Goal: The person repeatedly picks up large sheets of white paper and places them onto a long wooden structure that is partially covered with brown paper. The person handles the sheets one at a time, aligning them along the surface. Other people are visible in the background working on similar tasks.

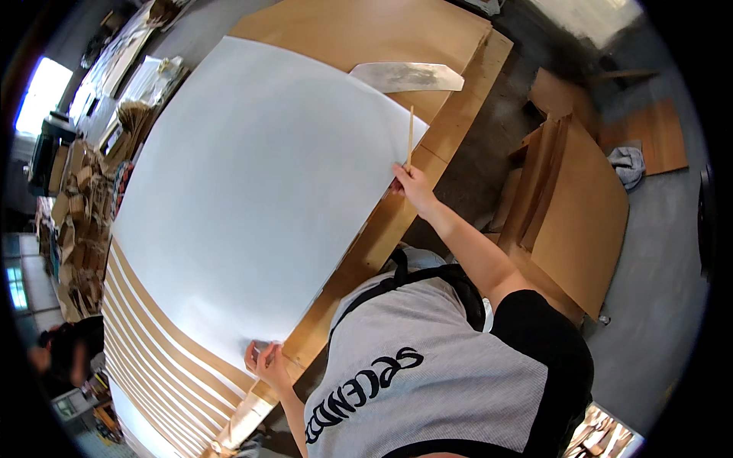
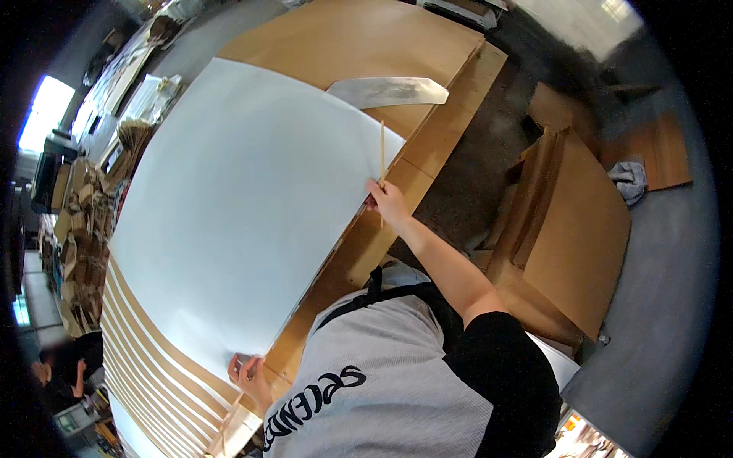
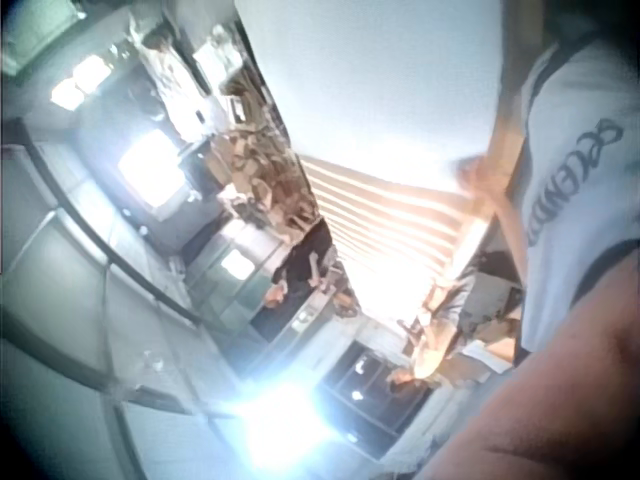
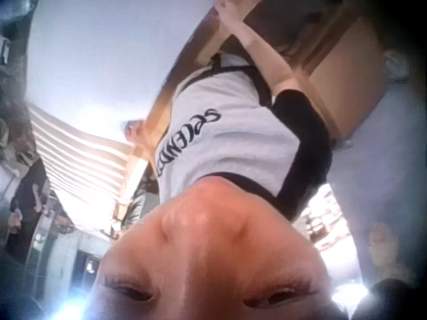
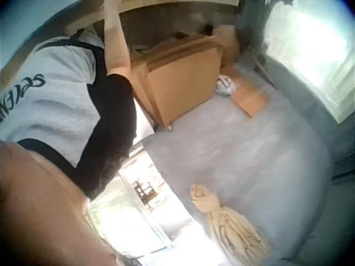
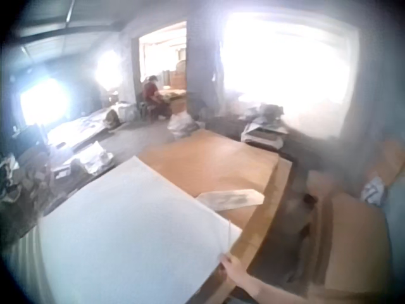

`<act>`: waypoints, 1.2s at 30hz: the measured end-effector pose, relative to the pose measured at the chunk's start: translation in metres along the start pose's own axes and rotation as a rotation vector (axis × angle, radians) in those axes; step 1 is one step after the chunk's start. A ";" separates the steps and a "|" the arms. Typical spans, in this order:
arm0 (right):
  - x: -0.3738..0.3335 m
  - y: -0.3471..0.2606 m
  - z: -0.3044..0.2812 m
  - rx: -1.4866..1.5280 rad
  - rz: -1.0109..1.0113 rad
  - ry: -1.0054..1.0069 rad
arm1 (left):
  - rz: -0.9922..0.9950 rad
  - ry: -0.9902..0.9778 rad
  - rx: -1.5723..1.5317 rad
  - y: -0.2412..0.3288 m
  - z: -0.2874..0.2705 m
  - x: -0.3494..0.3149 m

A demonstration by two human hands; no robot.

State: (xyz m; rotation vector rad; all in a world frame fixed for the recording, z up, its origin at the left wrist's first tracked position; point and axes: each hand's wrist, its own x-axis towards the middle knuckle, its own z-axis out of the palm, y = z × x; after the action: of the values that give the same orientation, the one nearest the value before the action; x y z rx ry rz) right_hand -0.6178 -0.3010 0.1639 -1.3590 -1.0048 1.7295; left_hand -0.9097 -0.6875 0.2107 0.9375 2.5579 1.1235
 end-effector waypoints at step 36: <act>0.122 -0.060 -0.158 -0.571 -0.367 0.276 | -0.138 0.140 0.312 0.013 0.005 -0.015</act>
State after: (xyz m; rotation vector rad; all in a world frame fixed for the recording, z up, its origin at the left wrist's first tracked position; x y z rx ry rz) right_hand -0.4830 -0.1427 0.1422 -1.5754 -1.5400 0.9856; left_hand -0.8894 -0.6871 0.2156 0.7506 2.9197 0.7931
